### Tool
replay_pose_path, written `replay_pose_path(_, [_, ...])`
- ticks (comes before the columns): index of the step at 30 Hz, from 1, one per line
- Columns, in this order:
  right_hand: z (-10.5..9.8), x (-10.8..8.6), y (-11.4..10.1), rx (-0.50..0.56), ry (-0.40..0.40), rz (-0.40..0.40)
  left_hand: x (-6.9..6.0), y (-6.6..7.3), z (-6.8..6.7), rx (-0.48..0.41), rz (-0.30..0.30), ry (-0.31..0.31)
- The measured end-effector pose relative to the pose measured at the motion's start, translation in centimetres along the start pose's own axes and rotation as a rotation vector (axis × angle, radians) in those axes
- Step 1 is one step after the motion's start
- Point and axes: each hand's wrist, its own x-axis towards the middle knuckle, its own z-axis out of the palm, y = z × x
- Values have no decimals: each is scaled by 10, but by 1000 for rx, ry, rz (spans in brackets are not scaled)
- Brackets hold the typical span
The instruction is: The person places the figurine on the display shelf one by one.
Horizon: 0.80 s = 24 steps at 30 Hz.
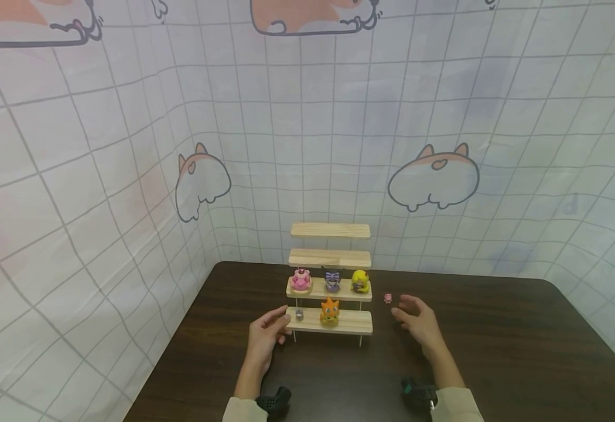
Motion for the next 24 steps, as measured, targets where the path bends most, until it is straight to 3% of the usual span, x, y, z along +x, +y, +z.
replay_pose_path(14, [0, 14, 6, 25, -53, -5, 0, -1, 0, -1, -3, 8])
replay_pose_path(24, [7, 32, 5, -3, -40, 9, 0, -1, 0, -2, 3, 5])
